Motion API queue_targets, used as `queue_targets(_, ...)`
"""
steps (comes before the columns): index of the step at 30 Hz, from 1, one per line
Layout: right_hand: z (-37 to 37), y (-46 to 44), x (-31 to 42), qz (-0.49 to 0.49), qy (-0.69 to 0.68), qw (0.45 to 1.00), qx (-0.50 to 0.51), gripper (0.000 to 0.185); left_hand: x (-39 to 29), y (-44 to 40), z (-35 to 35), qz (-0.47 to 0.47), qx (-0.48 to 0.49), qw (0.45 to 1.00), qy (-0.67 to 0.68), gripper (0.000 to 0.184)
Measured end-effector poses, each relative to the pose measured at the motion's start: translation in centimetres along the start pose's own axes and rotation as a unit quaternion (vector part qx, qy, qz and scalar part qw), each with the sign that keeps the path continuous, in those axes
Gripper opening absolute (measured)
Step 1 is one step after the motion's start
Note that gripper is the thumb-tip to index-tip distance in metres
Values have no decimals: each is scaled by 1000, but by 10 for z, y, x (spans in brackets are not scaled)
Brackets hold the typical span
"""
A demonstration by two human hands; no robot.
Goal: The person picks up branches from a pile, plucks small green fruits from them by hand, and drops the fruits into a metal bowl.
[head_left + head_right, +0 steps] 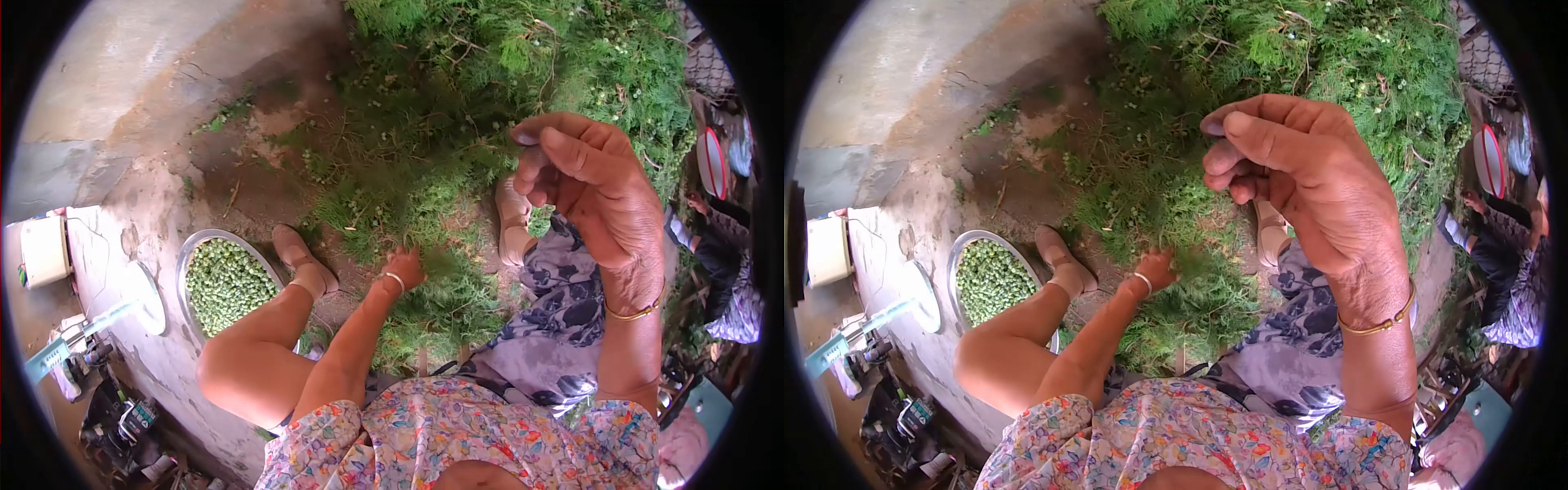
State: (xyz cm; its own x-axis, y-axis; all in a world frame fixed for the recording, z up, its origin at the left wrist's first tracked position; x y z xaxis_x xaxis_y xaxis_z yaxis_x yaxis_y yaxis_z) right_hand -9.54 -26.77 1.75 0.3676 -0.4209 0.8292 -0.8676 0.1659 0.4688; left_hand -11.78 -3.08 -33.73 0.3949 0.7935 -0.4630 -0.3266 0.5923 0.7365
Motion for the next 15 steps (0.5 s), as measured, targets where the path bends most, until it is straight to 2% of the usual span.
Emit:
queue_targets(1,-2,-1,-1,2,9,1000,-13,28,-3,5,-15,-2,7,1000,4,78)
queue_targets(3,-4,-3,-2,0,18,999,-26,31,-10,24,-53,82,-24,996,-10,88)
queue_targets(5,-6,-1,-2,-1,23,1000,-11,33,-6,19,-104,69,-2,997,40,97)
queue_targets(7,-7,1,-2,-2,33,999,-16,34,-36,22,-123,-5,137,990,6,98)
queue_targets(9,-11,2,-2,3,39,999,-15,35,-48,18,-179,-155,187,960,143,90)
queue_targets(10,-13,3,-3,6,61,998,-34,35,-58,14,-175,-154,186,960,141,90)
queue_targets(12,-13,5,-5,6,82,995,-54,35,-88,17,-162,-323,198,917,123,72)
queue_targets(14,-15,7,-5,28,122,991,-52,36,-98,31,-67,-131,292,903,287,59)
queue_targets(15,-16,8,-4,27,122,991,-51,36,-80,7,-62,-131,169,952,219,52)
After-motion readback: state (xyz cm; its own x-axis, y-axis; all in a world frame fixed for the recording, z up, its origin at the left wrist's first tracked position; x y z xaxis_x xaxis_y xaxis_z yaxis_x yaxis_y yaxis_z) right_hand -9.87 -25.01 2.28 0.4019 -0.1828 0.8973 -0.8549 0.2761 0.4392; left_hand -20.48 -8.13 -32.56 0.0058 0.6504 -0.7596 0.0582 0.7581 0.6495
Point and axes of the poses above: each hand's wrist, its own y-axis away from the middle knuckle, its own z-axis out of the back of the hand, x = y × z, the point moved 3 cm from there along -y, towards the middle knuckle, and after that the axes turned 5 degrees about -z, right-handed, at the moved point
